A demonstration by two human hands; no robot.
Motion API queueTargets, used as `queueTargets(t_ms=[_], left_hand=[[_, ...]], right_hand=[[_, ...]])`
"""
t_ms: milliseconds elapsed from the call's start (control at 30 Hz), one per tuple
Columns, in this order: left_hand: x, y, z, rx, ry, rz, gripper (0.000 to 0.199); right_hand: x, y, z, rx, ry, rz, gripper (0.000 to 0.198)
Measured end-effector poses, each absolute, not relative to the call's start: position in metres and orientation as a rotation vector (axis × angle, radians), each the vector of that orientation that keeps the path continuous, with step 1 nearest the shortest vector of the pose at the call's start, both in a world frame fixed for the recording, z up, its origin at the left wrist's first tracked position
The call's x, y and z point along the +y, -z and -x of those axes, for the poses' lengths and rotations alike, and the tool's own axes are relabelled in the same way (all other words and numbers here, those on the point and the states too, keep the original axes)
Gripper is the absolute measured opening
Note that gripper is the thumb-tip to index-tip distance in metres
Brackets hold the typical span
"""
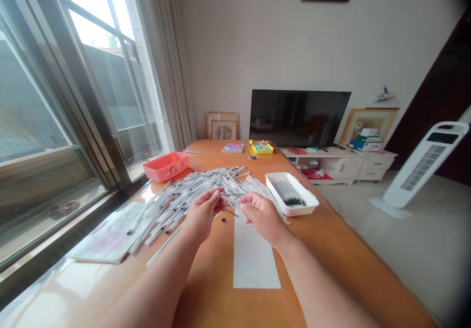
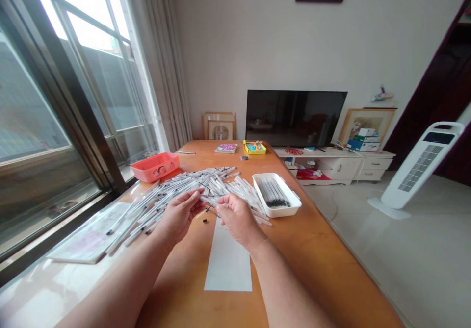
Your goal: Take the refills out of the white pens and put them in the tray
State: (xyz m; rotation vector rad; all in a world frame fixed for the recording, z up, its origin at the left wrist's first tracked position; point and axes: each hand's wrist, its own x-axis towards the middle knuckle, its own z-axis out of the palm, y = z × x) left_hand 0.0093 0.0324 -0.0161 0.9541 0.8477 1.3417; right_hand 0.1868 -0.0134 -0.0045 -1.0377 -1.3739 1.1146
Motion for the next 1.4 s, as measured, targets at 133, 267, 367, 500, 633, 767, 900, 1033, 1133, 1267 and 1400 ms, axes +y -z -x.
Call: queueTargets(t_ms=[133,267,367,500,633,767,900,1033,1133,1267,1400], left_hand=[[0.031,0.016,-0.01,0.825,-1.339,-0.915,0.041],[0.03,0.017,-0.011,0.837,-1.355,-0.943,0.041],[0.028,0.018,-0.013,0.856,-1.379,-0.974,0.042],[0.026,0.018,-0.014,0.88,-1.403,-1.033,0.044],[0.024,0.016,-0.015,0.915,-1.412,-1.102,0.045],[0.019,0.012,-0.014,0.94,-1.405,-1.167,0.044],[0.018,0.01,-0.014,0.938,-1.39,-1.202,0.041],[0.02,0.013,-0.013,0.909,-1.384,-1.196,0.04],[0.02,0.015,-0.013,0.882,-1.384,-1.186,0.039],[0.019,0.016,-0.014,0.862,-1.392,-1.165,0.039],[0.018,0.016,-0.016,0.856,-1.4,-1.129,0.041]], right_hand=[[-0.011,0.009,-0.187,-1.407,-1.071,1.019,0.021],[-0.012,0.011,-0.185,-1.42,-1.048,1.0,0.017],[-0.014,0.009,-0.183,-1.43,-1.034,0.994,0.017],[-0.016,0.007,-0.183,-1.421,-1.024,1.013,0.016],[-0.018,0.005,-0.185,-1.41,-1.023,1.027,0.016],[-0.019,0.003,-0.188,-1.395,-1.039,1.027,0.016],[-0.02,0.002,-0.189,-1.38,-1.051,1.042,0.015],[-0.02,0.001,-0.189,-1.379,-1.046,1.04,0.015],[-0.021,0.001,-0.187,-1.396,-1.029,1.031,0.013],[-0.022,0.0,-0.185,-1.423,-0.998,1.024,0.011],[-0.022,0.002,-0.184,-1.441,-0.968,1.014,0.012]])
